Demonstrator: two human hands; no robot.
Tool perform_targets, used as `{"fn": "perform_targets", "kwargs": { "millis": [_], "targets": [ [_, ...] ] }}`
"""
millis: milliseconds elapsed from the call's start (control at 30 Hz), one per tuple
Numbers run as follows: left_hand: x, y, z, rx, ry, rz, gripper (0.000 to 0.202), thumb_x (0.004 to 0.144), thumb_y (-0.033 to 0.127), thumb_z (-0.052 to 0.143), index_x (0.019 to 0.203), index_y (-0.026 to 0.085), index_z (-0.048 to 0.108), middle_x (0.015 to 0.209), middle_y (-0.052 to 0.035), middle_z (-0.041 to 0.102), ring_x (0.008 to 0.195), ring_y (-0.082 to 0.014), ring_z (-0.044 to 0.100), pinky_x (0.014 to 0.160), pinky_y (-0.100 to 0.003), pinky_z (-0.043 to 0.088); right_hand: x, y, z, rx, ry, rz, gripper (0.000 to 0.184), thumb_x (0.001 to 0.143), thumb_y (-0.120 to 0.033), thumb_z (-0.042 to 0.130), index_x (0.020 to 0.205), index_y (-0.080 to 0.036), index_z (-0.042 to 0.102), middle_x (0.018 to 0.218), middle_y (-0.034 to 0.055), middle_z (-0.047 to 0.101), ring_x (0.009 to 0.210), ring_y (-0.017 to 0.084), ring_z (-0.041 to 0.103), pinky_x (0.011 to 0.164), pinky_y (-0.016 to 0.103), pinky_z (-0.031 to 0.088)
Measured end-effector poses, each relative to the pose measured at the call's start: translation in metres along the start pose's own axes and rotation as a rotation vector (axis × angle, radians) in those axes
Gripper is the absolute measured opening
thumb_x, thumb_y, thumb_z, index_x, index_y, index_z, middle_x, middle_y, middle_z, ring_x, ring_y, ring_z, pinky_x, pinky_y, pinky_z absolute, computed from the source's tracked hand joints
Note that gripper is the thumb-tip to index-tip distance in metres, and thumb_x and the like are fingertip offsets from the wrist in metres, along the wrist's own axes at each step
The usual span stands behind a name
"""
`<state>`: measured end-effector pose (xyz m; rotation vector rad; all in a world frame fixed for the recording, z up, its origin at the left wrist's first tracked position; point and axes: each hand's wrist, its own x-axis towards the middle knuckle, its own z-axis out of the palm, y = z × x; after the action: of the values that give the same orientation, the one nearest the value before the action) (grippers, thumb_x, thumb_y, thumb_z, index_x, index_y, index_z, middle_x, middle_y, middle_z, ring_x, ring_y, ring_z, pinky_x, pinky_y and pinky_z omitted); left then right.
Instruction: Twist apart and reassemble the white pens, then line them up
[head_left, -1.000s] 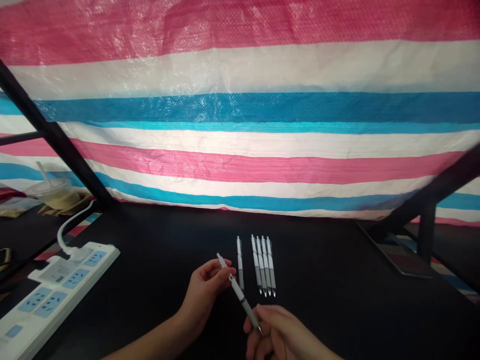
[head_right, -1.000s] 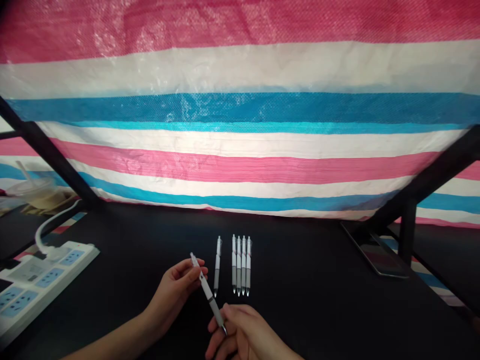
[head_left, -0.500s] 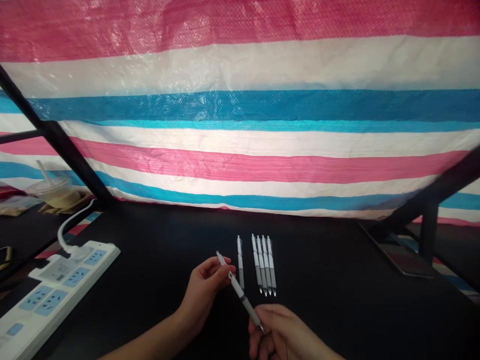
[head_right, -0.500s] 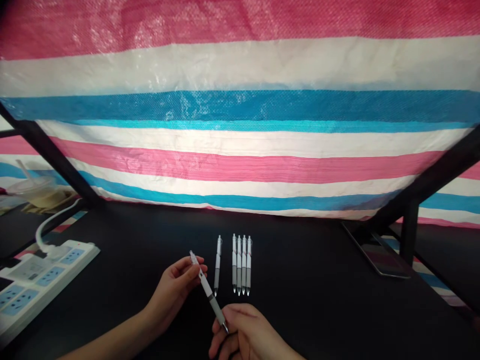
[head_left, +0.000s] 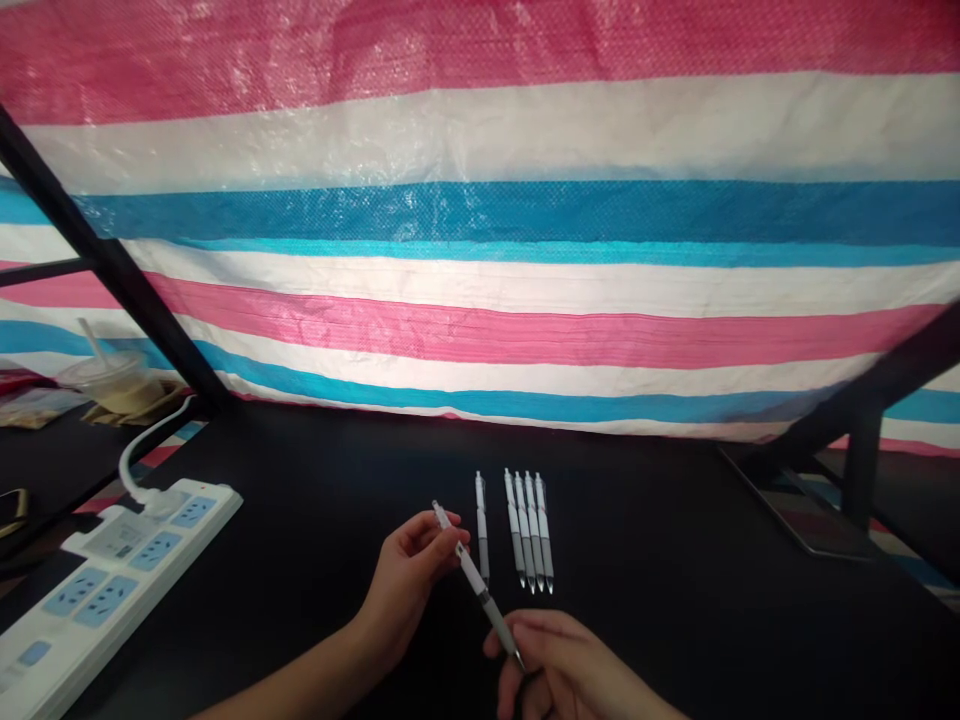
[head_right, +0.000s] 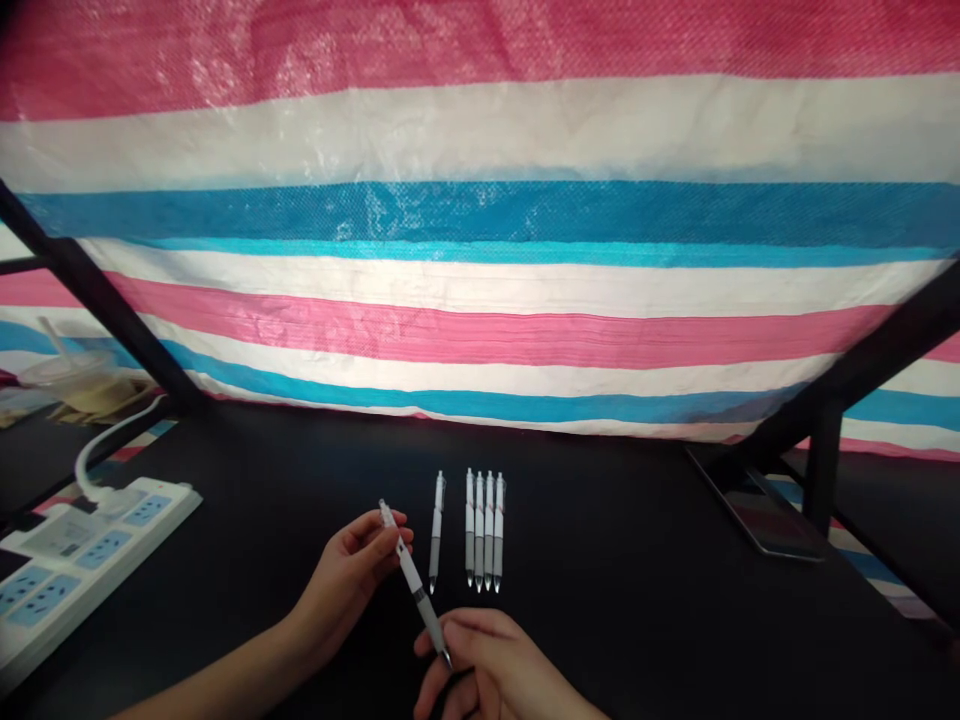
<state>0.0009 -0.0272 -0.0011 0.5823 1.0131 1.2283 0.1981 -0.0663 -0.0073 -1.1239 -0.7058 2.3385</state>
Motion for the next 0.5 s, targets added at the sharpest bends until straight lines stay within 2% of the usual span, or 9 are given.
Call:
{"fn": "perform_targets", "kwargs": {
  "millis": [67, 133, 200, 500],
  "targets": [
    [0.000, 0.000, 0.000, 0.000, -0.007, -0.012, 0.027, 0.068, 0.032, 0.086, 0.086, 0.016, 0.075, 0.077, -0.0053, 0.075, 0.070, -0.0120, 0.064, 0.067, -0.020, 0.051, 0.002, 0.002, -0.002, -0.025, 0.004, -0.002, 0.036, 0.077, -0.046, 0.071, 0.088, -0.013, 0.060, 0.061, 0.0052, 0.070, 0.043, 0.005, 0.056, 0.039, 0.012, 0.030],
    [0.001, 0.000, 0.000, -0.005, -0.009, -0.020, 0.027, 0.068, 0.033, 0.086, 0.085, 0.015, 0.074, 0.076, -0.0050, 0.074, 0.069, -0.0115, 0.064, 0.066, -0.020, 0.051, 0.003, 0.005, -0.004, -0.034, 0.022, -0.033, 0.029, 0.071, -0.033, 0.076, 0.082, -0.017, 0.054, 0.058, 0.0010, 0.068, 0.043, 0.005, 0.053, 0.040, 0.012, 0.027],
    [0.003, 0.001, 0.000, -0.018, -0.003, -0.013, 0.027, 0.068, 0.033, 0.086, 0.085, 0.015, 0.074, 0.076, -0.0045, 0.074, 0.068, -0.0111, 0.064, 0.065, -0.019, 0.051, 0.005, 0.007, -0.006, -0.035, 0.026, -0.057, 0.030, 0.067, -0.024, 0.076, 0.079, -0.020, 0.049, 0.055, -0.0027, 0.065, 0.044, 0.005, 0.052, 0.041, 0.013, 0.025],
    [0.014, 0.010, -0.008, -0.076, 0.065, 0.029, 0.025, 0.071, 0.033, 0.085, 0.084, 0.015, 0.073, 0.076, -0.0028, 0.070, 0.067, -0.0097, 0.062, 0.062, -0.018, 0.052, 0.003, 0.007, -0.015, -0.062, -0.016, -0.055, 0.031, 0.066, -0.020, 0.077, 0.081, -0.020, 0.050, 0.059, -0.0038, 0.062, 0.050, 0.007, 0.049, 0.048, 0.018, 0.027]
  ]
}}
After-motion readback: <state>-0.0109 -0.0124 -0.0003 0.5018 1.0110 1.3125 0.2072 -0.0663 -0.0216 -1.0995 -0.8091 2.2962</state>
